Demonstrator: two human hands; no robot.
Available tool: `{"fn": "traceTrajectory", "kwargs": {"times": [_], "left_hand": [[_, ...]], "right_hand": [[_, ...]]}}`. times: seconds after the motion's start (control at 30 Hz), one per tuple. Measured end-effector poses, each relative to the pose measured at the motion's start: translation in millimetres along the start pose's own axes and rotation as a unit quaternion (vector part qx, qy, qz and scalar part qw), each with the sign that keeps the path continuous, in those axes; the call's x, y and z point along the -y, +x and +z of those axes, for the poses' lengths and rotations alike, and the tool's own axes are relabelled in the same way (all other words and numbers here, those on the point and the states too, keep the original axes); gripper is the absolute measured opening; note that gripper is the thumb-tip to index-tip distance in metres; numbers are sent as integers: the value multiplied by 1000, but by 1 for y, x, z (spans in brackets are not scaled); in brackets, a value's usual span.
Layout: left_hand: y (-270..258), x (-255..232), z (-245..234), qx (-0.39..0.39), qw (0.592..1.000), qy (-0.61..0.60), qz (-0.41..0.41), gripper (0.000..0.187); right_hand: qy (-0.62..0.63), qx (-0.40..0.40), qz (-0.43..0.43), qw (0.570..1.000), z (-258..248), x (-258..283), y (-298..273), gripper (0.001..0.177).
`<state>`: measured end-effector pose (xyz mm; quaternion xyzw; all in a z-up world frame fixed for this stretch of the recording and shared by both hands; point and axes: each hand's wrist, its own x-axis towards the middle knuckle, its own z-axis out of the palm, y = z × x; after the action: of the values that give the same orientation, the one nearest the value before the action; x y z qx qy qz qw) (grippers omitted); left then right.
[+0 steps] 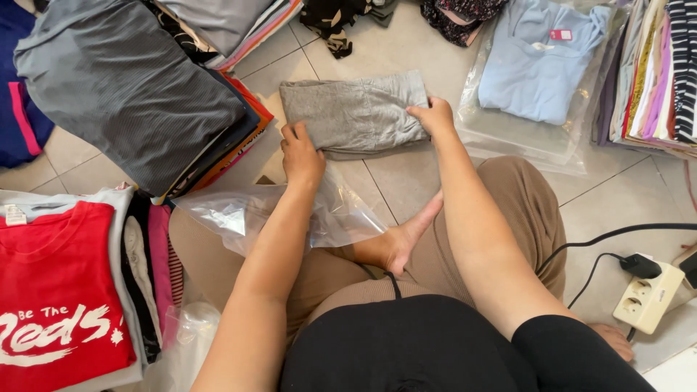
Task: Folding a grey garment and placing it into a clear plastic bag while sitting on the floor.
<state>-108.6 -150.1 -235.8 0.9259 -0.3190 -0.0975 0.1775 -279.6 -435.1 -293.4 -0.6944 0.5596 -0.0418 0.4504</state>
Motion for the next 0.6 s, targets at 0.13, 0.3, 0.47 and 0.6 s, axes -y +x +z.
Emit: {"fn": "traceTrajectory", "kwargs": {"times": [0.13,0.3,0.47,0.6], "left_hand": [[3,11,7,-26,999,16,37,67],[21,39,30,-57,995,61,58,20],[12,11,-9,-2,992,-112,54,50],[15,-2,-1,36,996,-58,58,53]], "right_hand": [[128,-56,-7,990,-27,20,-9,51],[4,-99,-27,995,-42,-17,23,51],[-122,-33,13,992,-45,-17,12,67],[-113,3,32,993,-34,-35,19,73]]}}
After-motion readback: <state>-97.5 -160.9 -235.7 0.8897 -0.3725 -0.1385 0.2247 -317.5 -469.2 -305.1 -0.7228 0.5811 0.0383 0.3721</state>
